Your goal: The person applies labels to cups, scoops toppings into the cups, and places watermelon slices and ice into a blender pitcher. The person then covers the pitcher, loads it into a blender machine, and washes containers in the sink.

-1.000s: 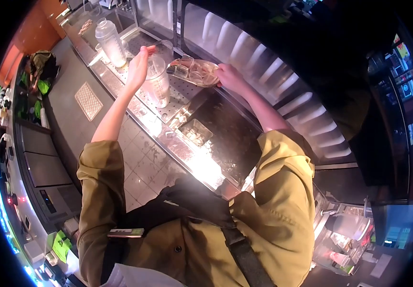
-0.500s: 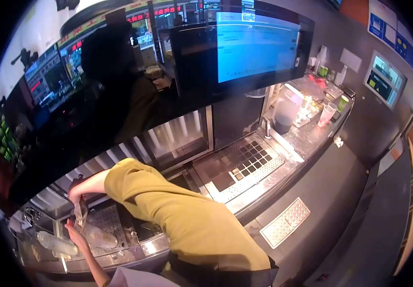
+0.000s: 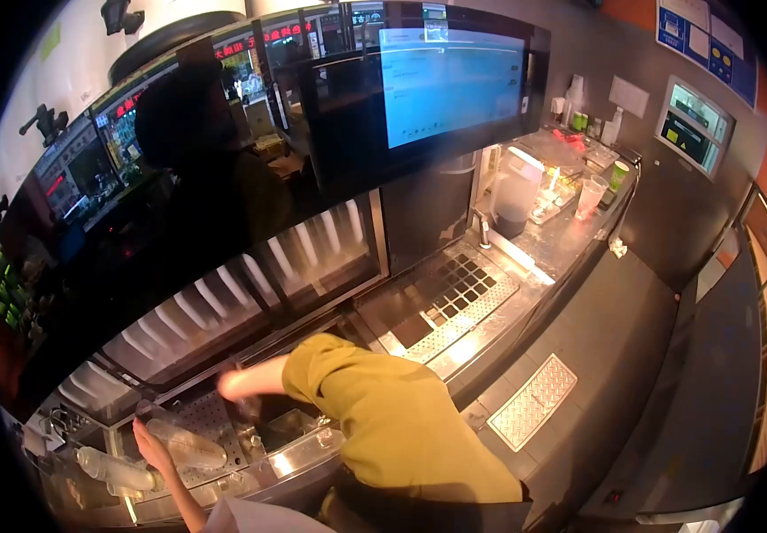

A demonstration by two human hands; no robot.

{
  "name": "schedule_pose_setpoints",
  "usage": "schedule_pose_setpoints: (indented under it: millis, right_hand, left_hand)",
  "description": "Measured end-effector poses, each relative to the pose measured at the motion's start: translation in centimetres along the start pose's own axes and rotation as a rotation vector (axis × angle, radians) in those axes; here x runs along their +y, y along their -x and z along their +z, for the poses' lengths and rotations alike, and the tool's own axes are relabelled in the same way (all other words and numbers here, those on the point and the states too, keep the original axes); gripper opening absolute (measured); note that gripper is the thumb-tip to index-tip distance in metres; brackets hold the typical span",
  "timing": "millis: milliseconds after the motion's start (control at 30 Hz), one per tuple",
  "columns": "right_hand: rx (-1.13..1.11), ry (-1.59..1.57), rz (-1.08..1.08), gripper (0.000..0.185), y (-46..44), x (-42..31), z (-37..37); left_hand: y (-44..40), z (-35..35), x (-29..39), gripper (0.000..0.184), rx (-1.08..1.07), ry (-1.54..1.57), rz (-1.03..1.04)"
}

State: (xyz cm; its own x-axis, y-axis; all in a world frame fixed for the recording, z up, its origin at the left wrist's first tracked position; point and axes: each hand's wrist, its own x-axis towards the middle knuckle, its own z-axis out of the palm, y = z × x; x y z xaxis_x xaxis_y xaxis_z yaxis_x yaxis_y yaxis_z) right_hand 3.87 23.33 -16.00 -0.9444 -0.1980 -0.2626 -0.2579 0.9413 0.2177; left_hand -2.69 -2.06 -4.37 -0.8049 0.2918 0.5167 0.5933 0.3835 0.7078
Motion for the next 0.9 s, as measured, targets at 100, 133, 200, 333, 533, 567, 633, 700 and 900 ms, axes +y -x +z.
schedule_pose_setpoints:
  millis: [100, 133, 200, 333, 533, 567, 633, 700, 900]
  right_hand:
    - [-0.207, 0.243, 0.189, 0.022, 3.9, -7.1, 3.0]
    - [-0.307, 0.161, 0.218, 0.019, 4.0, -8.1, 4.1]
    - [-0.516, -0.010, 0.276, 0.015, 4.6, -10.3, 6.3]
    - [-0.517, -0.894, 0.312, 0.017, 5.8, -9.6, 6.1]
    - [0.248, -1.112, 0.369, 0.024, 20.6, -5.9, 3.9]
    - [0.307, -1.151, 0.333, 0.024, 23.7, -5.2, 4.2]
    - [0.475, -1.273, 0.349, 0.025, 31.2, -4.7, 5.7]
    - [0.508, -1.350, 0.460, 0.023, 39.7, -4.6, 7.5]
    - [0.438, -1.478, 0.847, 0.033, 68.9, -8.0, 13.8]
  left_hand:
    - [0.7, -0.6, 2.6, 0.046, -0.046, -0.209, 0.045]
    - [0.9, -0.7, 2.8, 0.045, -0.069, -0.283, 0.066]
    - [1.2, -0.8, 3.4, 0.043, -0.114, -0.387, 0.103]
    - [0.8, -0.7, 4.2, 0.042, -0.124, -0.602, 0.182]
    - [1.6, 1.4, 10.1, 0.035, 0.302, -0.136, 0.348]
    - [3.5, 3.4, 14.0, 0.032, 0.338, 0.005, 0.387]
    - [8.7, 8.5, 22.1, 0.026, 0.298, 0.293, 0.435]
    - [15.2, 14.7, 29.6, 0.022, 0.098, 0.542, 0.495]
    - [38.9, 29.6, 51.8, 0.025, -0.753, 1.140, 0.464]
